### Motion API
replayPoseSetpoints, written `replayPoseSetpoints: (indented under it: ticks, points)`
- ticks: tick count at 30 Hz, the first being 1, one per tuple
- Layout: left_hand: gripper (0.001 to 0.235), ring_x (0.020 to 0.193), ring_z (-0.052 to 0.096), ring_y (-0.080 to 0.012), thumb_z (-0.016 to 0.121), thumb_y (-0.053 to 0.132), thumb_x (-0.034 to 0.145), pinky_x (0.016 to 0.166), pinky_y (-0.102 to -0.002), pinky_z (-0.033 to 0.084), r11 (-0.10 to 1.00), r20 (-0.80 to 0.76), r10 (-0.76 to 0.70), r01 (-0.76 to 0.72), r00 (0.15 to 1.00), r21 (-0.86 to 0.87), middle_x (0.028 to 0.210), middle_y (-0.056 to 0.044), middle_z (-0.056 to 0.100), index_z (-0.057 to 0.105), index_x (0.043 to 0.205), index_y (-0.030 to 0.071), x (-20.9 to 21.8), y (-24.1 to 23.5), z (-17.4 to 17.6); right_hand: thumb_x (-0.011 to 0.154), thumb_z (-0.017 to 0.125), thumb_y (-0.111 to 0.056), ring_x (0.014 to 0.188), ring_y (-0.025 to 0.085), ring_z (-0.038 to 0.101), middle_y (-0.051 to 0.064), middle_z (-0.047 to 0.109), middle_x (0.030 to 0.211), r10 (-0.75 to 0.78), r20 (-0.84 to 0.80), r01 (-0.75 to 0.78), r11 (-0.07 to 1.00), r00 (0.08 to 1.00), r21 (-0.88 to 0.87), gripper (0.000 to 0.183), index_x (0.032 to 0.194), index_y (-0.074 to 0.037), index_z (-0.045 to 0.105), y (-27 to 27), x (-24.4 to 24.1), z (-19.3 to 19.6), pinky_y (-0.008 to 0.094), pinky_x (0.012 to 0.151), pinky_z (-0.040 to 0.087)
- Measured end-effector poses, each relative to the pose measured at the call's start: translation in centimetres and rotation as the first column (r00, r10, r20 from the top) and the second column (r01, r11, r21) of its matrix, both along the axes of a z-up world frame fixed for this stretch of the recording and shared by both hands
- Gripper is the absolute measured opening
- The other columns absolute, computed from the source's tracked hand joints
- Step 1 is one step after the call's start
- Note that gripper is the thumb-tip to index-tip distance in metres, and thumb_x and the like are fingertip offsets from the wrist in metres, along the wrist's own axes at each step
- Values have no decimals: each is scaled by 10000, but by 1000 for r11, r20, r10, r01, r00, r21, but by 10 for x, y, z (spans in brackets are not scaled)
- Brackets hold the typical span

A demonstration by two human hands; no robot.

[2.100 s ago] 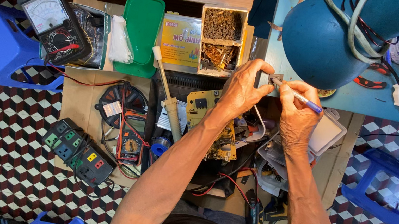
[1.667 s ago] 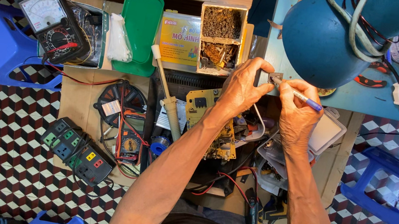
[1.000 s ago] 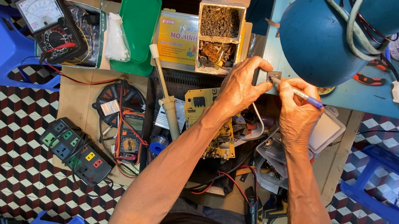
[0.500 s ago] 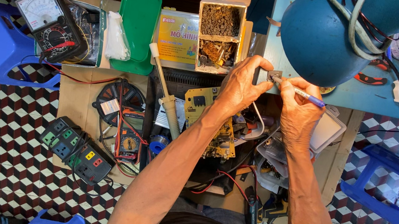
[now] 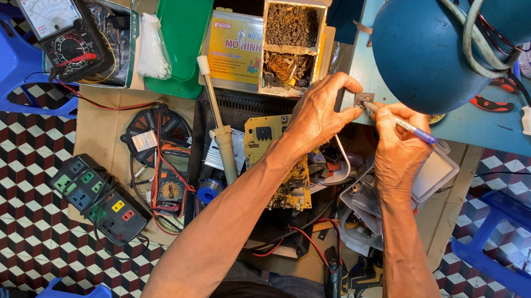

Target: The person works at a cluttered electronics workbench, handling a circuit board and small components. They open a small plastic container, remove a component, and manipulate it with their hands before placing it back. The person then picks up the circuit board and appears to prepare to install the component.

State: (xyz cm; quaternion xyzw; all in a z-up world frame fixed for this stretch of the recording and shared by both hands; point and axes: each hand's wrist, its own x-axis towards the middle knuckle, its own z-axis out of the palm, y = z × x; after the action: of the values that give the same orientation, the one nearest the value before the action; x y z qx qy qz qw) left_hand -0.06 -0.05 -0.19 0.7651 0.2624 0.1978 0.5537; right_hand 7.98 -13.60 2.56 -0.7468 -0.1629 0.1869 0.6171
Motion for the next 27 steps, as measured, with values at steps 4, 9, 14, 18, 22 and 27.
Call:
replayPoseSetpoints:
  ticks: [4, 9, 14, 18, 22, 27]
  points:
    - [383, 1064, 692, -273, 845, 141, 788, 916, -396, 547, 1000, -30, 5, -5, 1000, -14, 1092, -90, 712, 634, 1105, 99, 0, 0, 0, 1022, 675, -58, 917, 111, 679, 138, 748, 1053, 8, -4, -8, 1000, 1000, -2, 120, 1072, 48, 649, 1, 0, 1, 225, 813, 561]
    - [382, 1068, 691, -273, 844, 142, 786, 926, -396, 548, 1000, -11, 1, -1, 1000, -5, 1093, -92, 714, 631, 1100, 95, 0, 0, 1, 1017, 690, -64, 891, 107, 676, 122, 737, 1017, 4, 6, -4, 1000, 1000, -31, 130, 1073, 49, 660, 2, 0, 3, 223, 772, 548]
    - [381, 1072, 690, -273, 844, 141, 790, 920, -396, 547, 1000, -22, -1, 0, 1000, -21, 1098, -94, 713, 632, 1103, 94, -1, 0, 1, 1011, 698, -57, 872, 108, 674, 121, 741, 998, -7, 11, 8, 998, 1000, -59, 124, 1065, 54, 679, 7, 0, 9, 221, 765, 546]
    - [384, 1075, 698, -271, 838, 138, 791, 922, -393, 551, 999, -19, -4, 3, 1000, -37, 1108, -90, 714, 631, 1112, 95, -1, 0, 1, 998, 694, -48, 901, 111, 696, 117, 753, 1022, 14, 17, -13, 1000, 1000, -25, 119, 1056, 54, 670, 10, 0, 16, 222, 801, 568]
    - [383, 1080, 693, -279, 844, 135, 787, 926, -398, 548, 1000, -10, 3, -3, 1000, -12, 1107, -89, 715, 633, 1104, 93, -1, 0, 2, 1008, 695, -58, 905, 110, 695, 111, 748, 1017, 10, 20, -10, 1000, 1000, -13, 125, 1055, 54, 665, 12, -1, 21, 222, 799, 567]
    - [375, 1082, 693, -271, 839, 145, 790, 918, -393, 546, 998, -53, -2, -1, 999, -58, 1125, -81, 710, 636, 1102, 100, -1, 0, 2, 1013, 700, -70, 854, 104, 672, 103, 733, 965, -7, 8, 7, 998, 1000, -68, 135, 1067, 53, 685, 9, -1, 16, 216, 747, 537]
